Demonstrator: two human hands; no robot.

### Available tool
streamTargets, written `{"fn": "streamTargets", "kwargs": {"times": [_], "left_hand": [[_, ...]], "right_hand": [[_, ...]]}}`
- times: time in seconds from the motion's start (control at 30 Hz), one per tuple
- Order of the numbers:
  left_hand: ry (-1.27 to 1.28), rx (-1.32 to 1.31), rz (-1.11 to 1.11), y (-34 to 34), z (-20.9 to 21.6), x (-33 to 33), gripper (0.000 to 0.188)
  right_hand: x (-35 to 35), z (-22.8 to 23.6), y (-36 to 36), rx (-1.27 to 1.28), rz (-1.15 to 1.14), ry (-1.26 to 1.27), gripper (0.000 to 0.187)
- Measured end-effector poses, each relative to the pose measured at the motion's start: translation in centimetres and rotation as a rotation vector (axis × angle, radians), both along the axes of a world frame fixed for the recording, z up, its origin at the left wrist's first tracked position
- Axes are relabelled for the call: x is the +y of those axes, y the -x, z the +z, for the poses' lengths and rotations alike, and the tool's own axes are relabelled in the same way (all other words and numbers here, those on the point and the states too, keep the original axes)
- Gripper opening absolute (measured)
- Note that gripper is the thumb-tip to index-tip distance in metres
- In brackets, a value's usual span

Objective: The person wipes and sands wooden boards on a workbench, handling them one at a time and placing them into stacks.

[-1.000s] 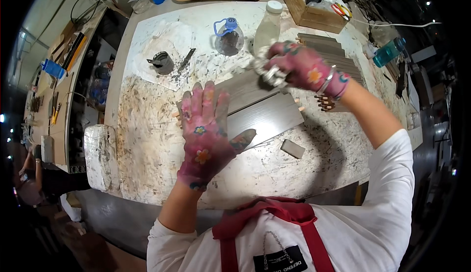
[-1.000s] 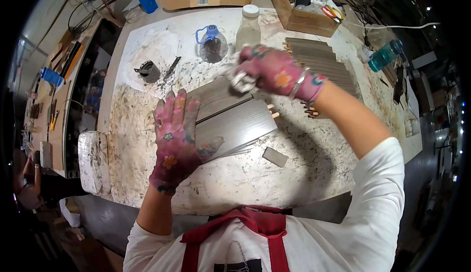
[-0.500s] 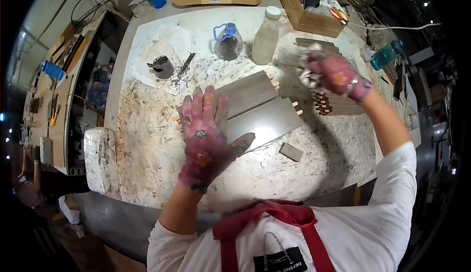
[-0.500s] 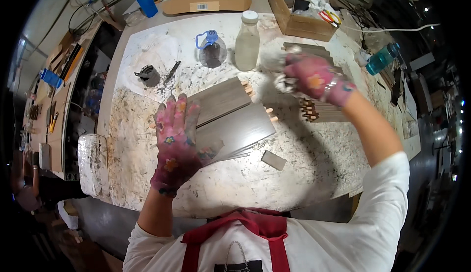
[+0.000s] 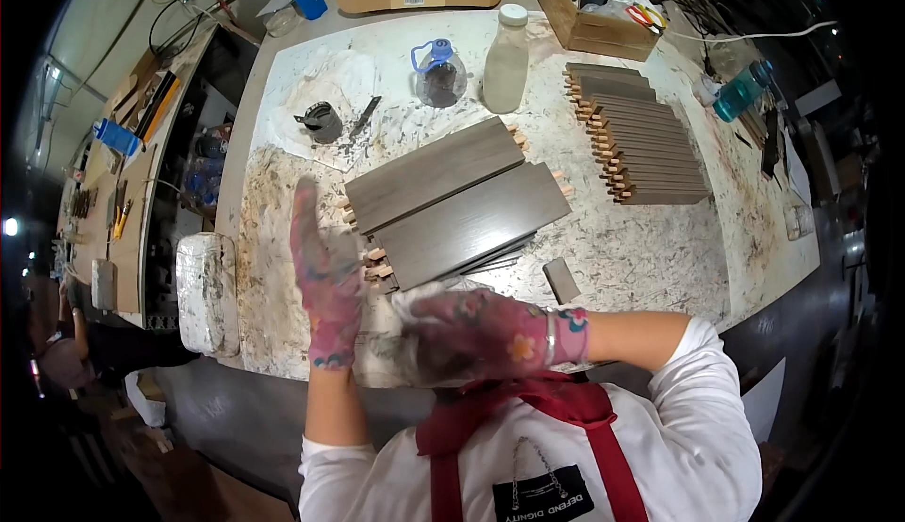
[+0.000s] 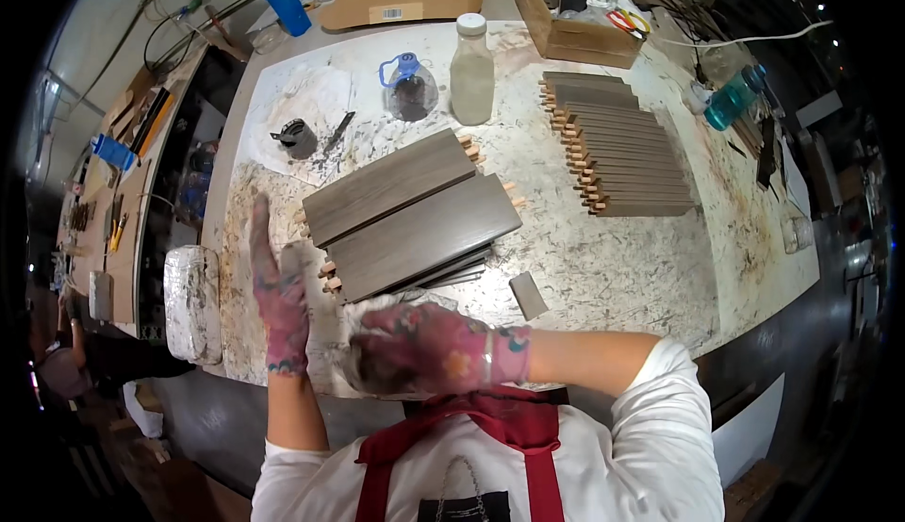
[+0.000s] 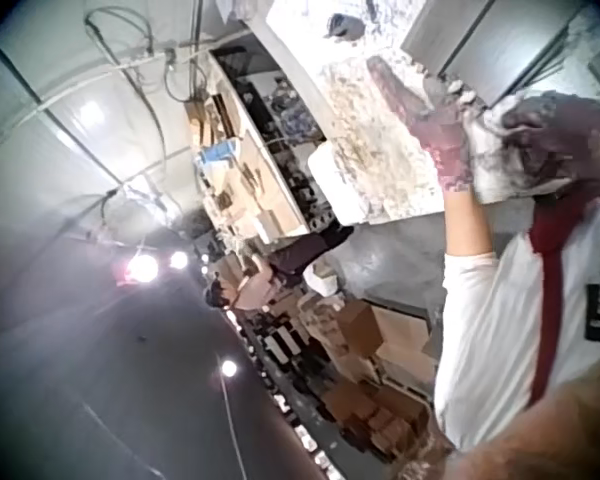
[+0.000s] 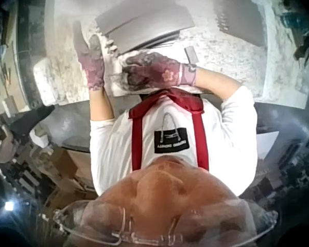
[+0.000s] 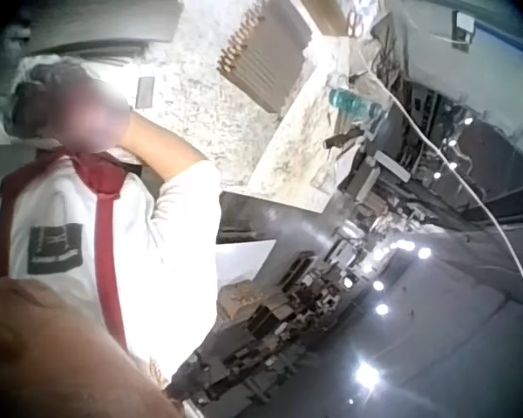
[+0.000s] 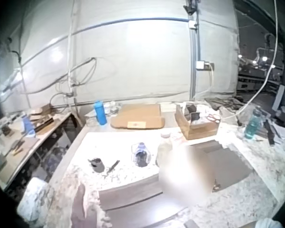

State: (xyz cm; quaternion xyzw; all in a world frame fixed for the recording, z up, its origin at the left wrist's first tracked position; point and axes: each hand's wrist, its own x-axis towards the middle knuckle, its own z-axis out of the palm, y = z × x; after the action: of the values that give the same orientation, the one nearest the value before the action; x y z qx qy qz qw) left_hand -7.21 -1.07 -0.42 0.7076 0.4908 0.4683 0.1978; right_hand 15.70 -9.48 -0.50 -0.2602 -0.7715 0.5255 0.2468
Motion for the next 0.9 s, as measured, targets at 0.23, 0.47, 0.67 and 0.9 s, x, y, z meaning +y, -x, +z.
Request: {"fn": "streamTargets", "kwargs": {"times": [0.23,0.47,0.67,0.9], "left_hand": [[0.234,-0.497,-0.005,0.9,-3.6,-2.7,0.094],[0.462,-0.622,-0.166,-1.4,-5.2,0.3,0.092],[0.287,-0.444,-0.098,-1.8,-5.7,1.2,0.068],[-0.199,0.325,0.013,-1.4,-1.8,1.3,0.084]], "right_hand": [[1.7,6.1,-9.2,0.143,-0.907,-0.279,0.048],[11.3,-3.2,-11.7,-0.009,-0.697,0.057,0.070],[10.0,-2.4,-9.8,-0.149,-0.761,-0.067,0.068],[8.1,-0.9,-11.9,0.205,-0.945,0.000,0.065]]}}
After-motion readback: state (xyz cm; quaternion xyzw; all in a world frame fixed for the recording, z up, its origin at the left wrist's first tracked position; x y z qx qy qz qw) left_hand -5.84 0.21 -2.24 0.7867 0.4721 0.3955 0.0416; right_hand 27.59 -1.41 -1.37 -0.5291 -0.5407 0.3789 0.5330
